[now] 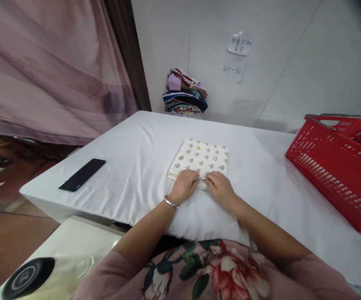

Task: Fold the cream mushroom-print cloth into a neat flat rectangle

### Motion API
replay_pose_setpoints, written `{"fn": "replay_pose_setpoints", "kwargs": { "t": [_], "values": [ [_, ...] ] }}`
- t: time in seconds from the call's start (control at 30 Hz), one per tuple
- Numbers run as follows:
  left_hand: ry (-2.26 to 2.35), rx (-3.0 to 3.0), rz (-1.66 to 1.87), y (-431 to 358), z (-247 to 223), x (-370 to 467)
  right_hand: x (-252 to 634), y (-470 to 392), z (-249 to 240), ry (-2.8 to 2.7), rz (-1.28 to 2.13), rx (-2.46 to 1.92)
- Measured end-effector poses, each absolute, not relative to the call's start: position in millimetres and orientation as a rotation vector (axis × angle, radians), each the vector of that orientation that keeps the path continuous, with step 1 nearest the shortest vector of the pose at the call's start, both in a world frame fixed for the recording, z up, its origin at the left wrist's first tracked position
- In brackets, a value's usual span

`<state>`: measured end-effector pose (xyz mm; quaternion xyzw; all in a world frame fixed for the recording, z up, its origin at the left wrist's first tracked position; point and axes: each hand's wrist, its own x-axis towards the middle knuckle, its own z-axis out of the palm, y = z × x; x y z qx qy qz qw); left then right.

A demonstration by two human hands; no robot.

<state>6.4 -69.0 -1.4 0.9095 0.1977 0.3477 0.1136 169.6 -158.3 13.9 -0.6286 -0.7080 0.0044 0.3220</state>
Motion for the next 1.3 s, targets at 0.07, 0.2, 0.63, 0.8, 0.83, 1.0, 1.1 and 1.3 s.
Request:
{"fn": "replay_pose_setpoints", "kwargs": {
  "t": [0.07,0.2,0.63,0.8,0.83,1.0,1.1,1.3],
  "values": [
    [0.568,2.660,1.049,-68.4,-1.3,5.5,169.4,-158.8,14.5,-1.845,0.037,-1.651],
    [0.562,2.651,1.079,-69.2,0.9,4.8,169.3,-159.6,14.4,-1.805,0.074,-1.649],
    [0.538,2.793,0.936,-73.1,-0.6,8.1,170.3,-160.7,12.7,-1.783,0.068,-1.657],
    [0.541,2.800,0.899,-73.3,-1.1,10.0,170.0,-159.6,10.3,-1.800,0.037,-1.639],
    [0.541,2.800,0.900,-73.4,-1.5,10.6,169.8,-159.3,9.8,-1.805,0.030,-1.636],
    [0.512,2.789,0.929,-74.4,-2.0,12.7,168.7,-159.0,10.3,-1.835,-0.021,-1.632],
    [0.498,2.768,0.954,-75.1,-1.5,12.9,169.2,-160.4,11.8,-1.874,-0.020,-1.626],
    [0.500,2.741,1.018,-74.2,-2.5,13.8,171.6,-161.2,10.1,-1.973,-0.025,-1.610]
  ]
}}
